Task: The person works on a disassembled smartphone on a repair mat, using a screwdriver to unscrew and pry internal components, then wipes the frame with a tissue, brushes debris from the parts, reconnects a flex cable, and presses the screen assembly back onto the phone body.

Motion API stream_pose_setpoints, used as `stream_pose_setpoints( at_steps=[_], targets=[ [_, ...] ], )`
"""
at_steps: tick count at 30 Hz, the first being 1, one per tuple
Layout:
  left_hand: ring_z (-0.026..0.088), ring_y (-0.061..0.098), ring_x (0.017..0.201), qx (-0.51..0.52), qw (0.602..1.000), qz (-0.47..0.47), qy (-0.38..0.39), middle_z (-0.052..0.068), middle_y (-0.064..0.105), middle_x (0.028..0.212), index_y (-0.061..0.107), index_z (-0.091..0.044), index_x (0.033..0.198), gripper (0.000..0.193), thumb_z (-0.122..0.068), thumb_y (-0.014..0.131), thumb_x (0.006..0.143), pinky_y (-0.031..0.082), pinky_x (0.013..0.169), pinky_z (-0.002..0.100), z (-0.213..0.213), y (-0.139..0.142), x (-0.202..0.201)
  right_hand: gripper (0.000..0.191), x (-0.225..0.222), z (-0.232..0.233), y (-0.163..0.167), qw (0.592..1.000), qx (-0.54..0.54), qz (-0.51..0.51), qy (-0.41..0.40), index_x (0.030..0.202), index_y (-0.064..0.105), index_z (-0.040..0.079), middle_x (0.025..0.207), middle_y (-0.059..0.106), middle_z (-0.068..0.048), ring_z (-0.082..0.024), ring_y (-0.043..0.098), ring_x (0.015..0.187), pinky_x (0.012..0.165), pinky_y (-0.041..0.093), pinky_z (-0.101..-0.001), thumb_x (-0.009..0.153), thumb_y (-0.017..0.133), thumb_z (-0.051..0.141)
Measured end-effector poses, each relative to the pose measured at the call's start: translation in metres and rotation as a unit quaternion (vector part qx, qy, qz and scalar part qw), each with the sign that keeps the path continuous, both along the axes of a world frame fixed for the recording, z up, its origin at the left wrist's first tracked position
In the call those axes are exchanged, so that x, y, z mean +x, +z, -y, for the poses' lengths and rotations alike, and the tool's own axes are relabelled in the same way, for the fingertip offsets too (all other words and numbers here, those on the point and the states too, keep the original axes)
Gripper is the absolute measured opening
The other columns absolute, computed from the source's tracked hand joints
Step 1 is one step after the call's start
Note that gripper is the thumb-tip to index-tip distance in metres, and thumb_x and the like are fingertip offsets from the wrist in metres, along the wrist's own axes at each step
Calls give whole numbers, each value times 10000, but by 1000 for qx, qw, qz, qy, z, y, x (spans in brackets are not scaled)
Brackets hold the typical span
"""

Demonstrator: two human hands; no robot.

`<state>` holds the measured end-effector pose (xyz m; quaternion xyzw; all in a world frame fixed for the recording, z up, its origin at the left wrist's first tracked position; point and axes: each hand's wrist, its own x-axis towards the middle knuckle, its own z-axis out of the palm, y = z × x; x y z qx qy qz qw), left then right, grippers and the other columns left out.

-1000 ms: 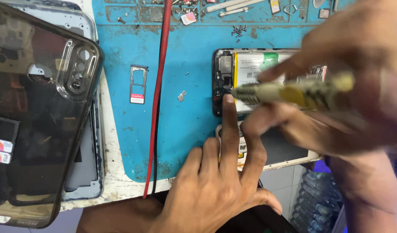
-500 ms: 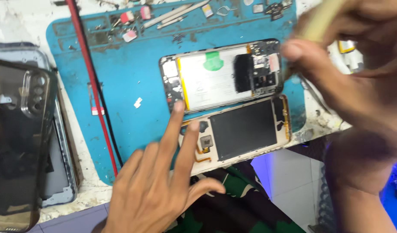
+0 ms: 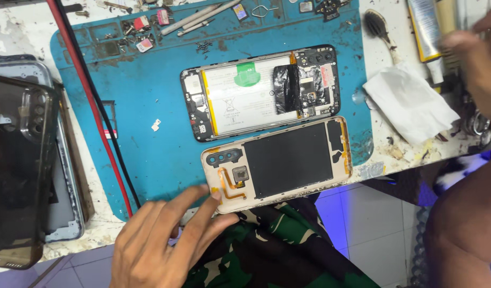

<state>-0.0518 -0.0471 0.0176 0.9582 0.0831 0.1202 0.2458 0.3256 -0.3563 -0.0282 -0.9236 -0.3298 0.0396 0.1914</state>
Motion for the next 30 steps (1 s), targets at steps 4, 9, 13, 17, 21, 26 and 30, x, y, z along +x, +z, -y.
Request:
stream_pose_setpoints(
  at_steps=[4,9,13,17,21,26,30],
  targets=[
    [165,629,657,-29,1000,-2,-8,97,698,920,774,-39,968,269,-208,880,787,495,573,349,3,2,-5,80,-70,-30,44,998,51,-46,-6,1138,601,7,959,635,-67,-124,614,807,754,498,-252,1188,574,63],
    [158,620,656,-4,997,15,-70,108,708,920,780,-9,1005,234,-126,846,813,511,604,357,-2,-13,-11,275,-138,-78,69,961,81,-37,260,1008,684,83,1055,712,-80,-238,702,915,760,556,-340,762,807,106],
    [149,630,681,31,990,44,-132,93,721,944,743,-8,947,214,-174,839,852,540,653,346,-5,-29,-26,296,-154,-119,78,948,93,-30,303,1060,706,94,1135,702,-81,-260,694,940,752,558,-359,792,822,147],
    [100,558,607,62,981,35,-182,-21,666,849,689,-124,824,269,-318,869,877,550,663,323,-6,-33,-51,351,-157,-129,87,939,101,-101,314,1098,702,79,1137,726,-96,-253,673,879,708,540,-358,814,815,250],
    [74,552,646,50,980,119,-153,-105,562,781,699,-222,890,220,-351,868,834,545,712,276,-11,-27,-55,506,-158,-108,74,865,39,-440,238,1313,723,114,911,784,-17,-149,696,757,668,559,-319,847,822,282],
    [186,664,841,-50,984,162,-48,41,613,970,673,-149,1088,404,-288,907,789,562,776,318,-14,0,-25,393,-179,-73,50,759,145,-633,38,1269,615,-22,968,769,-126,-173,681,896,812,589,-358,931,790,77],
    [280,709,1031,-191,975,109,23,140,625,1151,537,-75,1272,723,-309,901,693,604,886,388,15,20,-2,641,-214,-59,43,701,360,-610,-86,1451,436,-32,1258,668,-145,-208,654,1164,1002,528,-376,854,667,-13]
  ],
)
